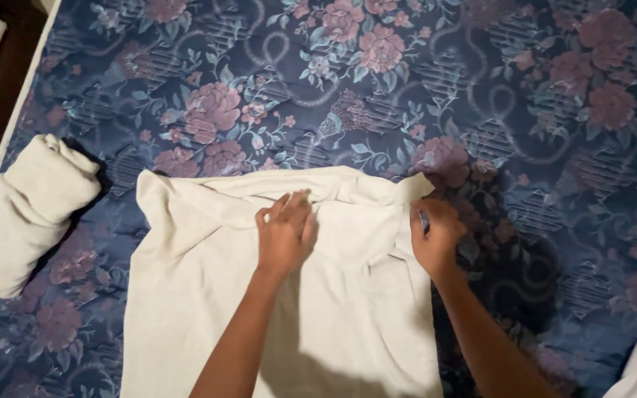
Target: The person folds a white towel on a bed. They spread the towel flat, fold the sides inward, and then fold it in half multiple times to create a compact rectangular shape.
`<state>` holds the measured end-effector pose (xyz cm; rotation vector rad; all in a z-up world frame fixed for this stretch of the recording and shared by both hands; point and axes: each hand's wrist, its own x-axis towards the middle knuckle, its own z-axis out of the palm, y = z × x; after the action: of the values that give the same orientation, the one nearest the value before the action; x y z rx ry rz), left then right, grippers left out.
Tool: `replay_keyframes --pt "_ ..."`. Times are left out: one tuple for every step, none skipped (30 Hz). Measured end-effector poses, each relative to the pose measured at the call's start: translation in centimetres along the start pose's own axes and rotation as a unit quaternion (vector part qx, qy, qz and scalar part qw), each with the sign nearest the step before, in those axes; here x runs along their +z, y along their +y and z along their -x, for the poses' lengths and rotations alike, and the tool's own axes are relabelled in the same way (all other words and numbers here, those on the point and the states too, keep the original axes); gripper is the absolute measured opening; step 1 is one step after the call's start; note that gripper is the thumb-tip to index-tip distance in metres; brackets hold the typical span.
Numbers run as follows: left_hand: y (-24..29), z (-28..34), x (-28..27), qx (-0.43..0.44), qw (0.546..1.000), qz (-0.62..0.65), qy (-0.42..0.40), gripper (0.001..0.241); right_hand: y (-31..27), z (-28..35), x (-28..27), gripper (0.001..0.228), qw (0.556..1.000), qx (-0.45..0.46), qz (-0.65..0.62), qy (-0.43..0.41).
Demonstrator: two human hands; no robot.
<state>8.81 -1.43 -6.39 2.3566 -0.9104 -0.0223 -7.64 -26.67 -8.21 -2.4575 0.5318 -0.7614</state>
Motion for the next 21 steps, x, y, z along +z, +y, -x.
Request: replay_keyframes --pt "0.5 -0.6 0.9 0.002 1.000 0.001 -0.002 0.017 0.5 0.5 0.0 0.013 1.000 0.003 0.002 0.001" --pt "1.1 -1.3 1.8 0.020 1.000 0.007 -0.002 0.017 1.0 1.0 0.0 0.016 1.000 0.011 0.011 0.010" --pt "1.5 -2.0 2.8 0.037 0.999 0.012 -0.001 0.017 1.5 1.4 0.2 0.019 0.999 0.018 0.020 0.019" --pt "2.0 -2.9 3.5 0.039 0.999 0.012 -0.002 0.017 1.8 1.7 0.6 0.019 0.999 0.020 0.020 0.021" --pt "2.6 -3.7 4.4 0.048 0.999 0.005 -0.019 0.021 2.2 2.1 0.8 0.022 0.998 0.039 0.033 0.026" --pt "3.2 -4.5 5.4 0.058 0.998 -0.002 -0.036 0.025 2.6 2.5 1.0 0.026 0.997 0.058 0.046 0.032" --pt "4.0 -5.2 6.2 0.059 0.998 -0.001 -0.039 0.025 2.5 2.5 1.2 0.026 0.997 0.061 0.047 0.032" --pt "4.7 -6.0 7.0 0.056 0.997 -0.007 -0.056 0.027 2.5 2.5 1.3 0.025 0.995 0.093 0.024 0.023" --pt "5.4 -6.7 8.0 0.055 0.996 -0.013 -0.071 0.028 2.5 2.5 1.5 0.024 0.992 0.125 0.002 0.017" --pt "5.4 -7.3 9.3 0.057 0.996 -0.011 -0.074 0.028 2.8 2.4 1.7 0.024 0.992 0.128 0.004 0.018" --pt "5.5 -7.7 10.6 0.068 0.996 -0.019 -0.062 0.031 3.0 2.5 1.9 0.019 0.989 0.149 0.004 0.013" --pt "5.5 -8.2 11.9 0.079 0.995 -0.027 -0.050 0.034 3.2 2.5 2.1 0.015 0.985 0.171 0.004 0.007" --pt "5.7 -8.7 12.5 0.080 0.995 -0.026 -0.052 0.034 3.6 2.6 2.5 0.015 0.985 0.173 0.006 0.008" --pt "5.9 -9.2 13.1 0.065 0.994 -0.047 -0.068 0.024 4.0 2.7 2.8 0.014 0.984 0.177 -0.008 0.010" --pt "6.2 -9.5 13.6 0.049 0.993 -0.068 -0.087 0.014 4.2 3.1 3.0 0.013 0.983 0.185 -0.021 0.010" --pt "6.2 -9.8 13.8 0.050 0.992 -0.067 -0.092 0.014 4.0 3.1 2.9 0.013 0.982 0.189 -0.019 0.008" --pt "6.2 -10.3 13.9 0.012 0.998 -0.032 -0.060 0.015 3.9 3.0 2.9 0.013 0.979 0.202 -0.020 -0.001" --pt "6.1 -10.8 14.0 -0.026 0.999 0.002 -0.028 0.016 3.7 2.9 2.9 0.013 0.977 0.214 -0.021 -0.011" --pt "6.0 -11.4 13.9 -0.026 0.999 0.001 -0.029 0.016 3.8 2.9 3.1 0.013 0.976 0.215 -0.021 -0.011" --pt "6.0 -12.0 13.8 -0.064 0.997 0.031 0.008 0.014 3.8 3.0 3.3 0.013 0.976 0.219 -0.009 -0.013" --pt "5.9 -12.6 13.7 -0.102 0.992 0.062 0.044 0.014 3.8 3.0 3.4 0.012 0.975 0.222 0.005 -0.014"
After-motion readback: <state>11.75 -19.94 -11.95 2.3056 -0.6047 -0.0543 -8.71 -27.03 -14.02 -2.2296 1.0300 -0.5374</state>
